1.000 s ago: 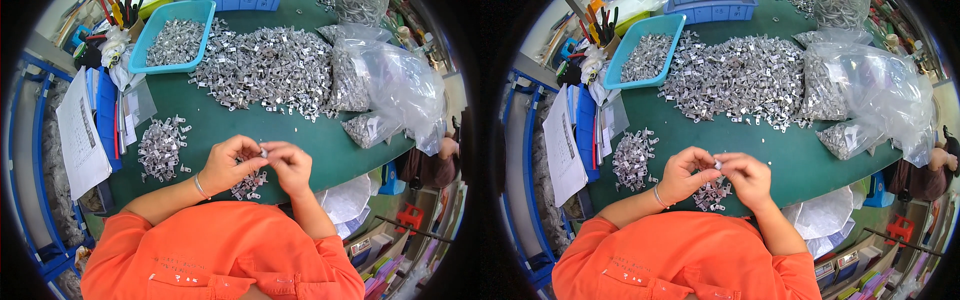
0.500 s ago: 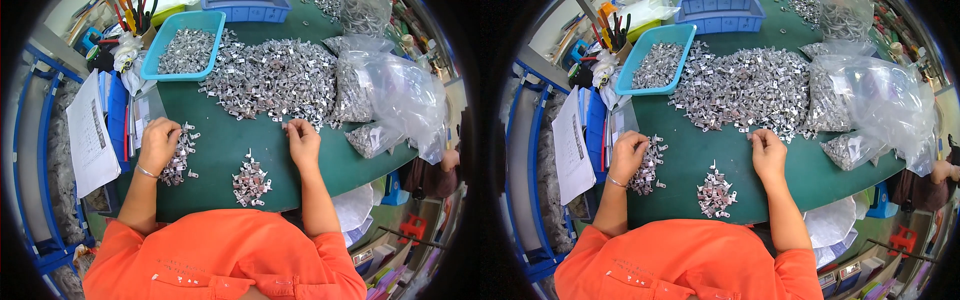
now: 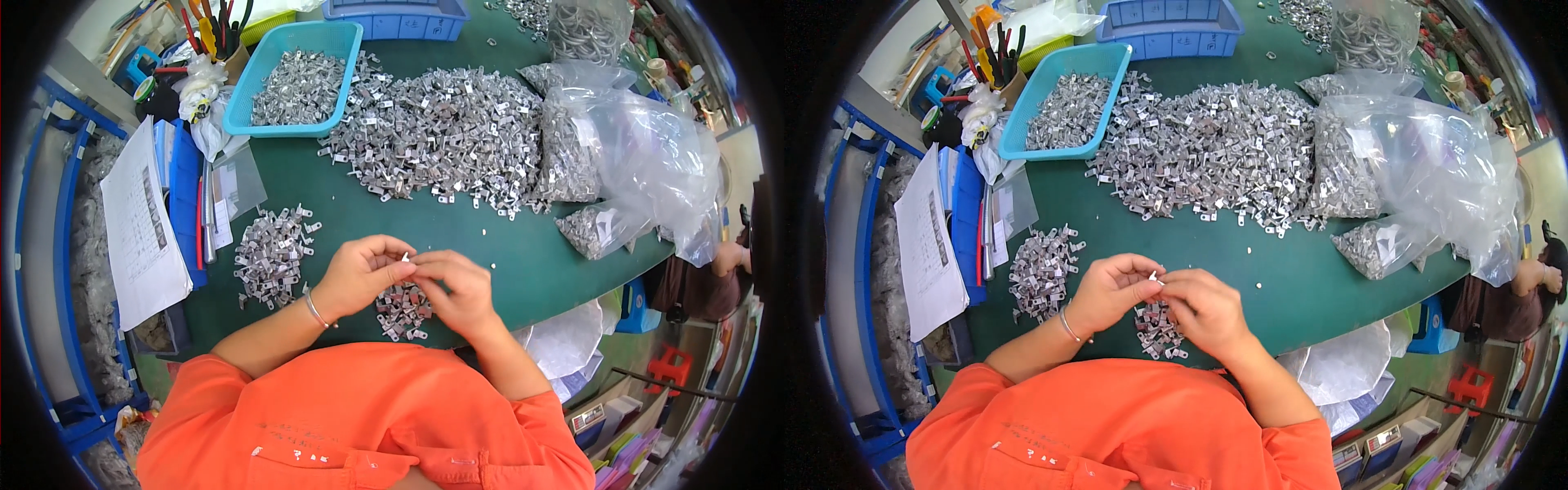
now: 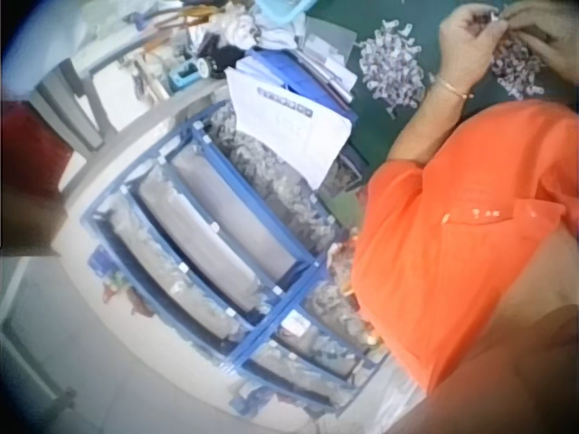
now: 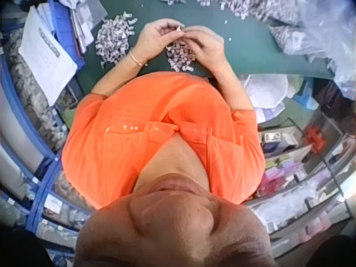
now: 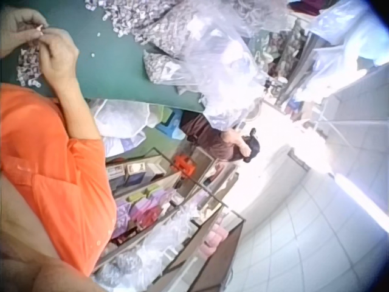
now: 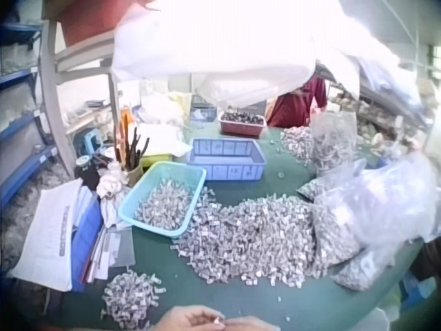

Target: The person sits at a green workbench and repeatedly picks up small metal brackets and fasteners, joining them by hand. They place the assembled units into a pile on the table. Midway through, they pause to adjust their head-mounted camera before resuming the assembly task.

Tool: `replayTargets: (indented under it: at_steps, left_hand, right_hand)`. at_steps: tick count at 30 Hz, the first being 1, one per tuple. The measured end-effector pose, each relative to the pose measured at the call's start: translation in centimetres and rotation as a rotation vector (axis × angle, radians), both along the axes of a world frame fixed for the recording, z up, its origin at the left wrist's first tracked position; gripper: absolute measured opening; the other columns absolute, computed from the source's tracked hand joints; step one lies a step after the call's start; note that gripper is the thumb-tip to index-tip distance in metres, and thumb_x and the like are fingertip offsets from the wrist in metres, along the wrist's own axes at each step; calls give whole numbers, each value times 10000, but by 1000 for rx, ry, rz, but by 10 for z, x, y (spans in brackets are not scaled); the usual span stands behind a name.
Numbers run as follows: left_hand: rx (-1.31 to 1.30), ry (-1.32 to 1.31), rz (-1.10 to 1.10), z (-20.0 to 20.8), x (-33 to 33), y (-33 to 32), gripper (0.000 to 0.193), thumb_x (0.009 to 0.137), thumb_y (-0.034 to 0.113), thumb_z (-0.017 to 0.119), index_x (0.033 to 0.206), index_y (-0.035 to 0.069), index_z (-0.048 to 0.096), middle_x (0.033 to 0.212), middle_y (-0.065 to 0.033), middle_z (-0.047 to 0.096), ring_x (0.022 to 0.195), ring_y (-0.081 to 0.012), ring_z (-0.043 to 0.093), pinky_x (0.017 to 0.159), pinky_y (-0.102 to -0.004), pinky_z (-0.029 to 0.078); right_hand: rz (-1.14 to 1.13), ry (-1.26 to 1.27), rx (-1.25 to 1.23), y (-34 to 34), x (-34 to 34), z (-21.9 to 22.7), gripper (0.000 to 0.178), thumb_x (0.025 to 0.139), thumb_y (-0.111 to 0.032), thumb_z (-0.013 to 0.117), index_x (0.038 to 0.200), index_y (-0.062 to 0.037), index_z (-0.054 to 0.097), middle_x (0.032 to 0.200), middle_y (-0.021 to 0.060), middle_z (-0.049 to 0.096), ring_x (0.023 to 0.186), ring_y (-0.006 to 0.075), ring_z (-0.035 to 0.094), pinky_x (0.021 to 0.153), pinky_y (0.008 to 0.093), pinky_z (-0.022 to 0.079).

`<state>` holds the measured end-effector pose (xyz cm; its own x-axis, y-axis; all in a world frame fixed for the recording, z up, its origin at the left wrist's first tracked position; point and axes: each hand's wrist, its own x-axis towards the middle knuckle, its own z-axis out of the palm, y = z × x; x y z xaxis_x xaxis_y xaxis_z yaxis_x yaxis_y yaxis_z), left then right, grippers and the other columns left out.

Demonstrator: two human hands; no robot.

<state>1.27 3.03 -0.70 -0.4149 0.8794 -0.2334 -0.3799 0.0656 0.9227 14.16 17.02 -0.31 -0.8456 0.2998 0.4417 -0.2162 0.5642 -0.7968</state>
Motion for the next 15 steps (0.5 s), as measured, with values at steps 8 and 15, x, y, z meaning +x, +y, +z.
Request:
replayTargets:
  at_steps: [8,15]
  left_hand:
    - [-37,1160,447,31,-53,-23,130,780,-19,664,906,-6,636,856,-126,632,779,-238,639,693,-308,508]
    - [-303,1396,261,12,-87,-70,61,740,9,633,793,23,660,810,-124,642,807,-337,606,748,-415,481]
  right_hand:
    - [-422,-119,360,53,-29,-26,177,762,47,637,930,-5,659,898,156,621,832,326,610,752,375,503]
    - [-400,-172,414,58,-39,-33,135,707,-51,708,694,-24,576,742,136,585,743,342,567,687,435,464]
